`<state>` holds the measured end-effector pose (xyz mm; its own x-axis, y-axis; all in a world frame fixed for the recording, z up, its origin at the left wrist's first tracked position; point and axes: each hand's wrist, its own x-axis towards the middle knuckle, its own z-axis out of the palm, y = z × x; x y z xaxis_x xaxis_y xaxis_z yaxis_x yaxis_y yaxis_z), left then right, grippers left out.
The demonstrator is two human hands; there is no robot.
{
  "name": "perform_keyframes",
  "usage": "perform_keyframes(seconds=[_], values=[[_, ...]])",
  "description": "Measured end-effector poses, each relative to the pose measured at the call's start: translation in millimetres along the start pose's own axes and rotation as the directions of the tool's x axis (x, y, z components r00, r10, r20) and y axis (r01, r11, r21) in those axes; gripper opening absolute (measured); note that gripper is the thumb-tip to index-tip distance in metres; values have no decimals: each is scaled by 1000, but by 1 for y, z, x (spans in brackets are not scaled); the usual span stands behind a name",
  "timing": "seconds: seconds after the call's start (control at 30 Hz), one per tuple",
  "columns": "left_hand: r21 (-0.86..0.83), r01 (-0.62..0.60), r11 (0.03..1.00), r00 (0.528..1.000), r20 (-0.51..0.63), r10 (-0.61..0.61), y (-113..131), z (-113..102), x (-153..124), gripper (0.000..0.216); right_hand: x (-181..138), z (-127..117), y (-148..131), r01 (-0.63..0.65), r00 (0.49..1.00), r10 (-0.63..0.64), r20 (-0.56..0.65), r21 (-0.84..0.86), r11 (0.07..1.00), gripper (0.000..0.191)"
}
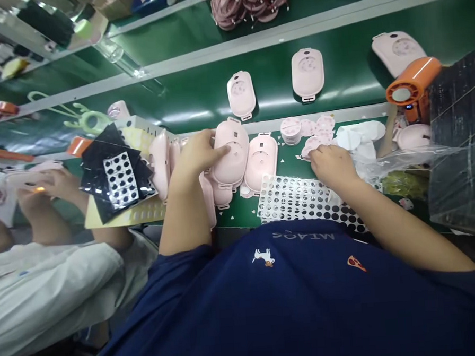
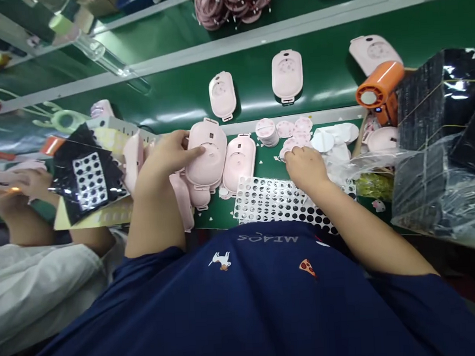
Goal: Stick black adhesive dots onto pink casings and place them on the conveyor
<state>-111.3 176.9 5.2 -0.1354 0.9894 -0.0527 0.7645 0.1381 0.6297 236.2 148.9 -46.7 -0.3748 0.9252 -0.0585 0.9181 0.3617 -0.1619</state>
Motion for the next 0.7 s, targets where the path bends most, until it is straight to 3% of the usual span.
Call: perform_keyframes(seconds=[0.13, 0.2, 0.23, 0.3, 0.37, 0.43, 0.5, 0.57, 0.63, 0.7], values=[[-323, -168, 931, 977, -182, 113, 22, -1, -30, 50, -10, -4, 8, -42, 999, 42, 1, 167, 985, 31], [-541, -228, 810, 969, -209, 133, 33, 3, -42, 52, -21, -11, 5, 23, 979, 32, -200, 270, 963, 32], [-637, -214, 741, 976, -175, 132, 40, 8, -49, 53, -27, -17, 2, 91, 939, 15, -342, 293, 952, 32], [-763, -103, 638, 991, -23, 132, 55, 23, -62, 57, -39, -32, -8, 267, 811, -85, -579, 236, 934, 31], [-811, 35, 584, 979, 146, 144, 71, 42, -74, 62, -48, -49, -16, 453, 700, -298, -649, 82, 888, 28], [-841, 126, 526, 949, 257, 182, 86, 59, -83, 65, -52, -62, -21, 622, 625, -536, -568, -52, 781, 28], [-865, 178, 469, 919, 316, 234, 95, 70, -90, 65, -54, -71, -19, 720, 600, -672, -434, -73, 690, 27], [-868, 206, 452, 892, 356, 277, 98, 74, -93, 68, -55, -76, -11, 747, 622, -712, -327, -23, 664, 37], [-836, 227, 500, 859, 414, 302, 96, 72, -94, 73, -58, -78, -2, 751, 639, -725, -257, 8, 660, 47], [-796, 222, 563, 829, 458, 320, 93, 69, -94, 79, -60, -79, 7, 771, 619, -754, -222, -13, 637, 50]])
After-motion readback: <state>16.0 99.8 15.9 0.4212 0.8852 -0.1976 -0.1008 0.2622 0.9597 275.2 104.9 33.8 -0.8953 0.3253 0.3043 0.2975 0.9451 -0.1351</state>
